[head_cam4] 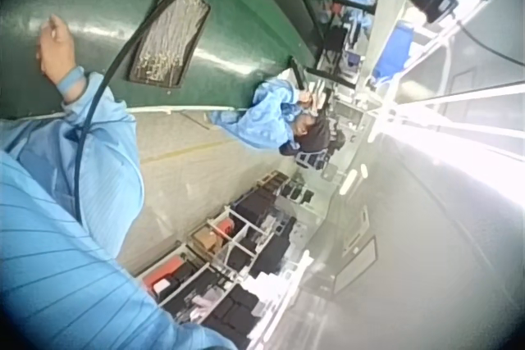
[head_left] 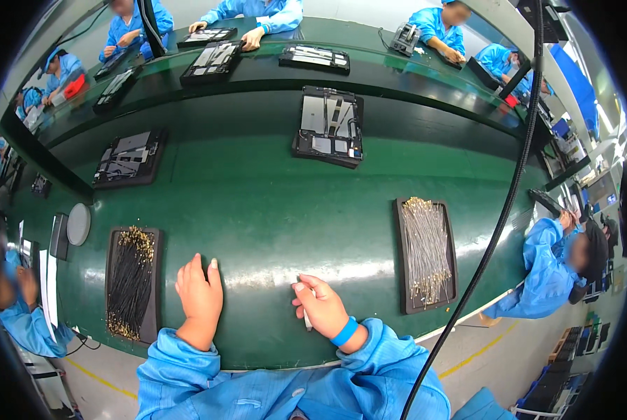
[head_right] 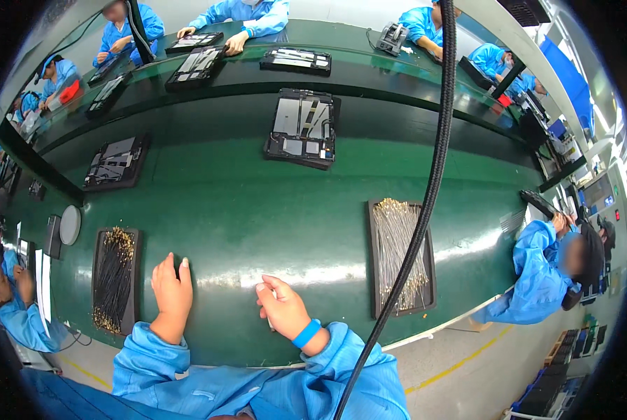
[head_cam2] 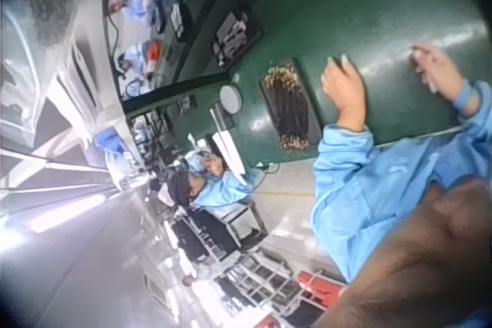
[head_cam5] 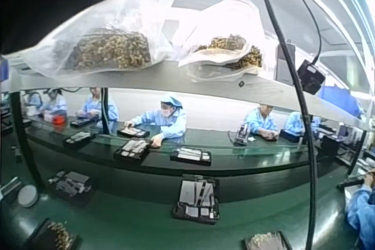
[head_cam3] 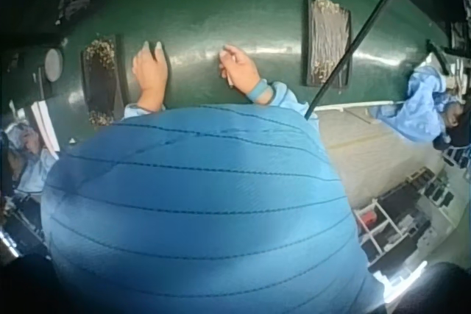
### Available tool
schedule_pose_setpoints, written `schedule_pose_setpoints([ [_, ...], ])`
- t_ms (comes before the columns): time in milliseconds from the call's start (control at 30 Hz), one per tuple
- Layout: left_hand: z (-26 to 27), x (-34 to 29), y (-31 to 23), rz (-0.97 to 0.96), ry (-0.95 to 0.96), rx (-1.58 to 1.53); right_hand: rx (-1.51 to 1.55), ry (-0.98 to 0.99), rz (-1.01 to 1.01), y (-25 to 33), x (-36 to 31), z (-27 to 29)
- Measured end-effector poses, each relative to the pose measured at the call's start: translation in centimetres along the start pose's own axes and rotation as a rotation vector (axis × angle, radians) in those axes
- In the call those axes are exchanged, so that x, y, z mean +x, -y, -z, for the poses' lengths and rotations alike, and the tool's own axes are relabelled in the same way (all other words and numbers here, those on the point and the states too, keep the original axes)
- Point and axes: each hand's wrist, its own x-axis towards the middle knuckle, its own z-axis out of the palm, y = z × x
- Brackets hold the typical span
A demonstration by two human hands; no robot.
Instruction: Assembling internal components and cables into a tablet housing on a factory production line.
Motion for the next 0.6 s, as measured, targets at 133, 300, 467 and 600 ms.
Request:
schedule_pose_setpoints([
  [133, -0.2, -0.2, 0.0, -0.026, -0.018, 0.018, 0.004, -0.008, -0.056, 0.4, 0.0, 0.1],
  [300, 0.1, -0.1, -0.1, -0.047, -0.028, 0.038, 0.019, -0.006, -0.062, 0.4, 0.1, -0.1],
  [467, -0.4, -0.3, 0.1, -0.066, -0.048, 0.053, 0.037, 0.018, -0.157, 1.1, 0.9, 0.2],
  [600, -0.5, -0.5, -0.4, -0.067, -0.049, 0.07, 0.294, 0.014, -0.106, 3.7, 5.4, 0.7],
])
